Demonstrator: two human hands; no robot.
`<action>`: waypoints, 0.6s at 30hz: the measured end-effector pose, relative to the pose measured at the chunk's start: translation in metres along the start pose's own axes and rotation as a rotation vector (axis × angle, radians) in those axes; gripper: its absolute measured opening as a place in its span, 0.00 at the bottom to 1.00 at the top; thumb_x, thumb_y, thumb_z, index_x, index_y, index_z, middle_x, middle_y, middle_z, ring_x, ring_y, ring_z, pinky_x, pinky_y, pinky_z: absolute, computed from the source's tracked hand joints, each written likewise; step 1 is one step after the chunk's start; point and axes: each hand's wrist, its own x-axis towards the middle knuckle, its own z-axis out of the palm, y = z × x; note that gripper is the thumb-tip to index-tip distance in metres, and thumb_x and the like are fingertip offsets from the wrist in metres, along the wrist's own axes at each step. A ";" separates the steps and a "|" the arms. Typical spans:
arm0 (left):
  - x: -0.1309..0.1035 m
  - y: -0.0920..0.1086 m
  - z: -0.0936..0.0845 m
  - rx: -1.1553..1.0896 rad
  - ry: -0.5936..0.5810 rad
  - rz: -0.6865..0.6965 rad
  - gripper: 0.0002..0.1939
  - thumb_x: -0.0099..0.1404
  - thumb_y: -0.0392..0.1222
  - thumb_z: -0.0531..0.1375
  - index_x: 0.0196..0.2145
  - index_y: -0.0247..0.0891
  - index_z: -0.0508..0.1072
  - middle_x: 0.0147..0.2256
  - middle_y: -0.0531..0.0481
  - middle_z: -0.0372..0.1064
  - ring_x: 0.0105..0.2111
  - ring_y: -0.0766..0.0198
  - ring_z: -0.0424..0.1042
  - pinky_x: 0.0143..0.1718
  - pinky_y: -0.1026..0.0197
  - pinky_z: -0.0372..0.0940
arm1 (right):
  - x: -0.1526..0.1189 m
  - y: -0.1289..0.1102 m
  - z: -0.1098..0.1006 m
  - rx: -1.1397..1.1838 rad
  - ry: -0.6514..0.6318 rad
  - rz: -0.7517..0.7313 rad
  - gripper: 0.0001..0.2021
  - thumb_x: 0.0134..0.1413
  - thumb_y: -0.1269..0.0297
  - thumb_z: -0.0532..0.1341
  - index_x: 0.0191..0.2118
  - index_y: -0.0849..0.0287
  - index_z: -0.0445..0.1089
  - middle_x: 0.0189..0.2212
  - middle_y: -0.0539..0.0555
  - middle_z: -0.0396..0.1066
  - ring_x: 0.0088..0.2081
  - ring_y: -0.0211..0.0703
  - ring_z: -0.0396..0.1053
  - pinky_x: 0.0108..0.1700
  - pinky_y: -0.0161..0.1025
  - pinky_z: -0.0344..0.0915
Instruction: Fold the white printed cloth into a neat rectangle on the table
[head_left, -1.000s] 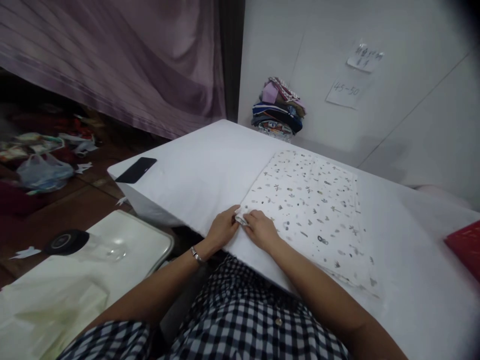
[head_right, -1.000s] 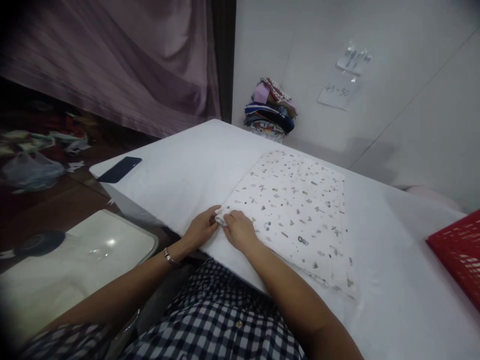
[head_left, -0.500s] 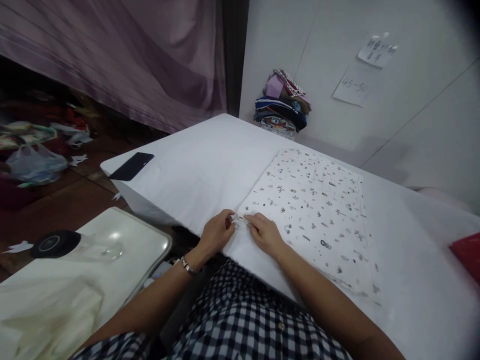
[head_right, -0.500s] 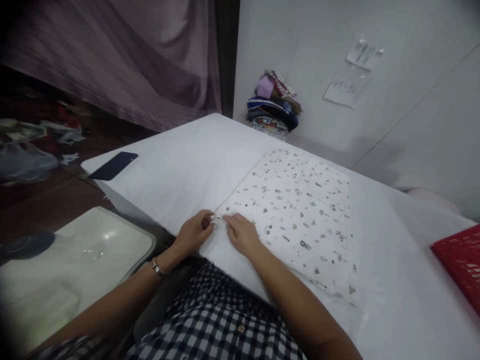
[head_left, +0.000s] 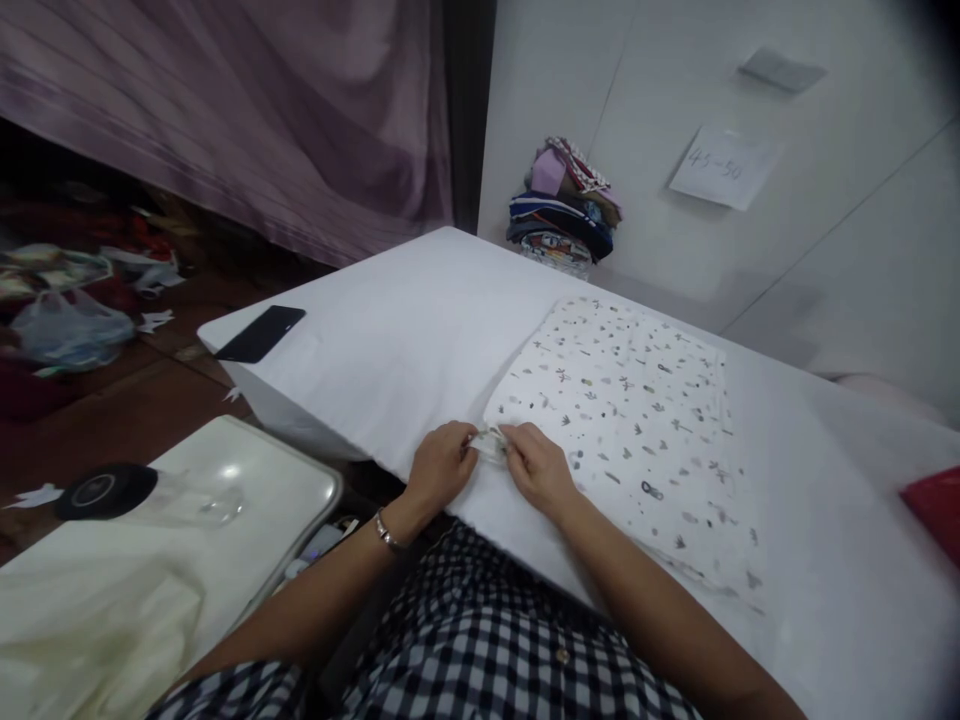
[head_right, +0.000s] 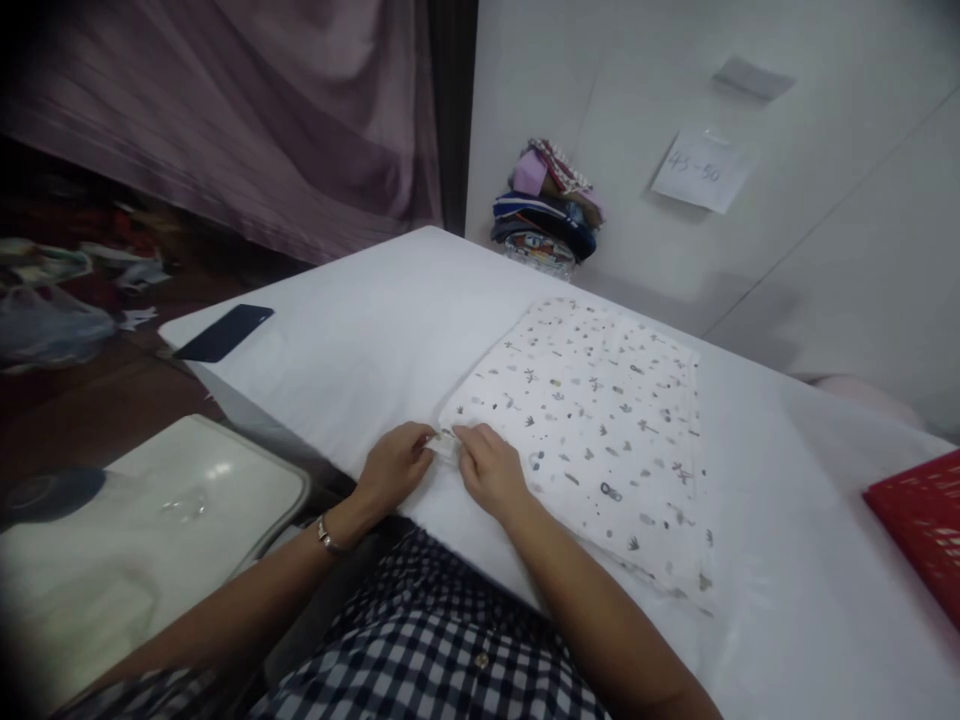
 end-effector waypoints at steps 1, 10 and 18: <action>-0.001 -0.001 0.000 -0.009 0.022 -0.013 0.11 0.58 0.33 0.53 0.38 0.38 0.69 0.33 0.50 0.69 0.34 0.61 0.68 0.39 0.58 0.62 | 0.000 -0.003 -0.001 -0.088 -0.068 -0.001 0.18 0.59 0.70 0.50 0.54 0.58 0.66 0.40 0.57 0.69 0.41 0.44 0.67 0.40 0.39 0.66; -0.006 -0.005 0.001 0.010 0.023 -0.095 0.04 0.59 0.38 0.53 0.34 0.39 0.65 0.29 0.51 0.67 0.32 0.60 0.67 0.37 0.57 0.61 | 0.010 -0.020 0.003 -0.383 -0.448 0.057 0.21 0.61 0.66 0.50 0.58 0.56 0.63 0.44 0.57 0.68 0.42 0.45 0.65 0.39 0.39 0.63; -0.002 -0.003 -0.006 -0.377 -0.079 -0.223 0.13 0.58 0.43 0.54 0.43 0.42 0.64 0.32 0.55 0.72 0.32 0.63 0.71 0.36 0.60 0.62 | 0.009 -0.019 0.008 -0.390 -0.423 0.066 0.17 0.64 0.62 0.49 0.54 0.56 0.65 0.41 0.56 0.68 0.41 0.45 0.65 0.37 0.38 0.61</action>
